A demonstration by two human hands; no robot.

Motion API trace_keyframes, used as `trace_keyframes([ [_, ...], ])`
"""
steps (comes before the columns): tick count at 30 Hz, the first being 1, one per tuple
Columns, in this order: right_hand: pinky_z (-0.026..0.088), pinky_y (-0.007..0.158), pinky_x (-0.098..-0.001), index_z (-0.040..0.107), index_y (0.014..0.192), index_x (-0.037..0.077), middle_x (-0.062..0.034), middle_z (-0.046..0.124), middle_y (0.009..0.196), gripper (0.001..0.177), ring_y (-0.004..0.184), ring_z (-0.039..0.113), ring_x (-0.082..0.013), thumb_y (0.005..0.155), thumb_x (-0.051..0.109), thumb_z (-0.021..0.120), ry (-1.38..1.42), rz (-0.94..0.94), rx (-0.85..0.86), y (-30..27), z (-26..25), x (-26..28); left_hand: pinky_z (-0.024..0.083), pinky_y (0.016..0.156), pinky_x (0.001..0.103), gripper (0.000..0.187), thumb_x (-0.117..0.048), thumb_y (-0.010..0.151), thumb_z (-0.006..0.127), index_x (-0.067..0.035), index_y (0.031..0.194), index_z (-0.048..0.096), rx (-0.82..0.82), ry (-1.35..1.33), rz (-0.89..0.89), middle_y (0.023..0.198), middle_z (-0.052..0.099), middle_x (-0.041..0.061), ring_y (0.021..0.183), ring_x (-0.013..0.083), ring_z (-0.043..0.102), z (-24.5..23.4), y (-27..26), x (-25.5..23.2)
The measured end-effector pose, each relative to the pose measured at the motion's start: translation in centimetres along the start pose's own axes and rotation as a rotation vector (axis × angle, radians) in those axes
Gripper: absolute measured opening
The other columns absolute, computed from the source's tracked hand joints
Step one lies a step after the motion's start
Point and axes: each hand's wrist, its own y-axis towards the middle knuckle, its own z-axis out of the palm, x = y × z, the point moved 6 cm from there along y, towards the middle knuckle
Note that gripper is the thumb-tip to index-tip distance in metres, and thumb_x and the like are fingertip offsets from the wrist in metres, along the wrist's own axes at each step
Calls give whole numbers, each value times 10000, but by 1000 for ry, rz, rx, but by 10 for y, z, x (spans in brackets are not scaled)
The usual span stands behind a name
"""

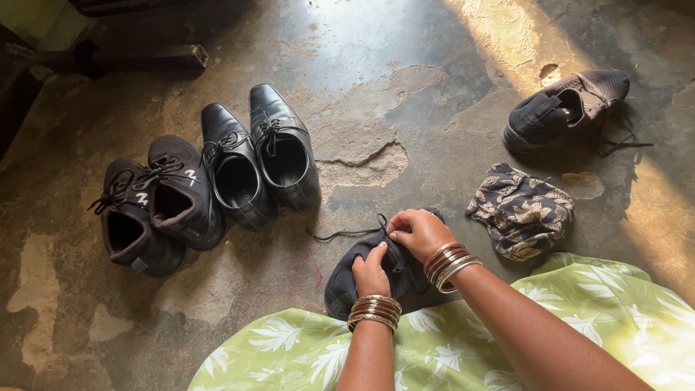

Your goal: The person unlaces a black sneaker, removes the laces, wipes the shoe with a patterned cloth, and then relaces the same shoe. The person handles one shoe at a time and places it back on the floor after relacing.

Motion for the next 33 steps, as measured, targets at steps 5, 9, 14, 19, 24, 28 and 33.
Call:
trace_keyframes([
  [5,568,836,-269,763,965,55,-44,792,931,131,883,719,-109,841,97,754,345,24,132,17,11,-24,529,789,337,473,-270,810,786,137,1020,671,-48,54,-97,924,732,152,816,189,638,2,-6,1],
  [9,574,789,-287,788,925,34,-77,750,877,125,820,681,-129,804,57,814,258,29,115,21,9,-27,543,760,322,483,-262,785,821,132,1021,670,-55,22,-74,919,734,144,782,180,642,2,-10,-7],
  [14,602,784,-263,784,909,43,-35,790,849,134,815,733,-106,780,14,804,377,32,121,17,0,-13,539,780,321,493,-276,782,843,134,990,666,-86,126,-44,904,729,147,787,178,637,2,-13,-12],
  [19,605,804,-274,766,941,81,-19,802,904,154,859,766,-113,790,72,791,166,6,54,6,-11,6,545,750,359,501,-293,762,844,146,939,680,-64,122,-43,879,724,160,767,198,626,3,-14,-14],
  [24,601,816,-306,695,1013,75,-39,793,941,186,891,776,-145,831,101,723,82,-142,14,-3,-17,21,544,785,339,517,-301,760,861,130,962,658,-93,177,-83,897,726,157,798,192,641,2,-15,-14],
  [28,596,822,-321,669,1039,74,-53,776,956,210,882,762,-172,832,90,702,40,-183,12,-2,-13,22,546,781,349,501,-293,760,839,132,979,690,-41,125,-68,918,741,161,803,198,648,3,-15,-19],
  [33,578,827,-339,633,1039,41,-73,743,948,223,882,733,-191,823,80,672,50,-227,-6,1,-9,7,537,825,333,484,-284,772,811,108,1033,700,-27,104,-118,949,759,154,835,200,683,4,-15,-18],
])
